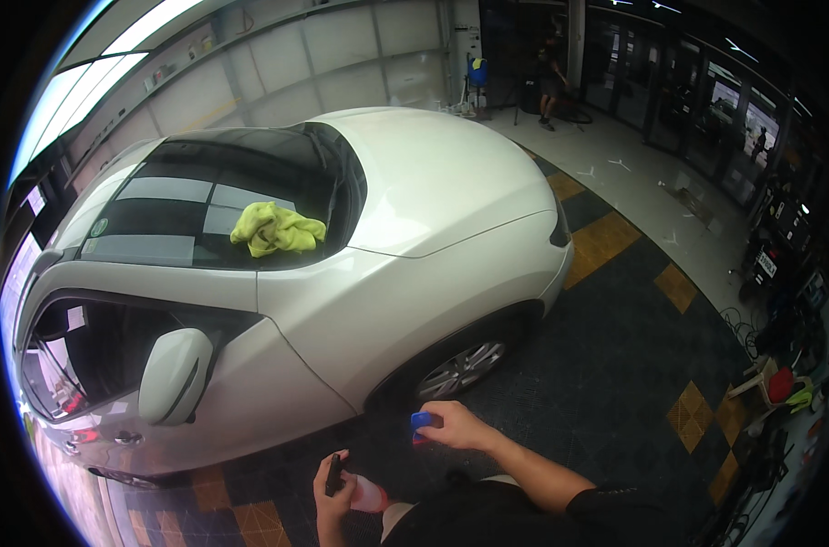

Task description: The person cleans the exterior of a white car in a garage. They spray a liquid onto the car's side panels and use a blue plastic scraper to remove contaminants, followed by wiping the area with a yellow microfiber cloth. The person works on the front fender and door area, kneeling to reach lower sections.

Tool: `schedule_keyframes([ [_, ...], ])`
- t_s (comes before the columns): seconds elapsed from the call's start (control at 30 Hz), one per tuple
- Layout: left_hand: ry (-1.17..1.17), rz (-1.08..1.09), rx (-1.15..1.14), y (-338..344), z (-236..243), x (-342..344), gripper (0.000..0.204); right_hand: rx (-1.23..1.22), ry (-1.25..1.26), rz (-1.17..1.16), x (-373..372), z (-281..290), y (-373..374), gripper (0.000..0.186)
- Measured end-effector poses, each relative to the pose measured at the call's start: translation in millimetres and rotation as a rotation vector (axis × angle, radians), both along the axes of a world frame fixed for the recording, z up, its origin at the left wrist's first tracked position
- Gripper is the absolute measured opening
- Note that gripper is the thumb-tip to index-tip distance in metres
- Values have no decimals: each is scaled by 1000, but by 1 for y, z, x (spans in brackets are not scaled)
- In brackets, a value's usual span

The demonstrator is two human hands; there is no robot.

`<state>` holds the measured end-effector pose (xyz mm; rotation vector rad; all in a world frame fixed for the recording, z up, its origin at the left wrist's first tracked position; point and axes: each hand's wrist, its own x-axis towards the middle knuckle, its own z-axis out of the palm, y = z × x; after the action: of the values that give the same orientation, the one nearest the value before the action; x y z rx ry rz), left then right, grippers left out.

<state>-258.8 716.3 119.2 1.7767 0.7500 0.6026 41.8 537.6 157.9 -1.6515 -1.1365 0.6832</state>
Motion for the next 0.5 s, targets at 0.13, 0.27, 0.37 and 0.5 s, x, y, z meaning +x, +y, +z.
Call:
schedule_keyframes([
  [0.13, 126, 142, -9, 29, -68, -37, 52, 61, 130, -129, 18, 14, -10, 17],
  [0.27, 79, 304, 24, 41, -173, -131, 52, 186, 315, -191, 37, 54, -18, 14],
  [0.37, 202, 272, 113, 27, -196, -184, 42, 299, 388, -257, 57, 86, -46, 14],
  [0.5, 513, 339, -96, 33, -212, -240, 17, 587, 788, 100, 105, 47, -81, 11],
])
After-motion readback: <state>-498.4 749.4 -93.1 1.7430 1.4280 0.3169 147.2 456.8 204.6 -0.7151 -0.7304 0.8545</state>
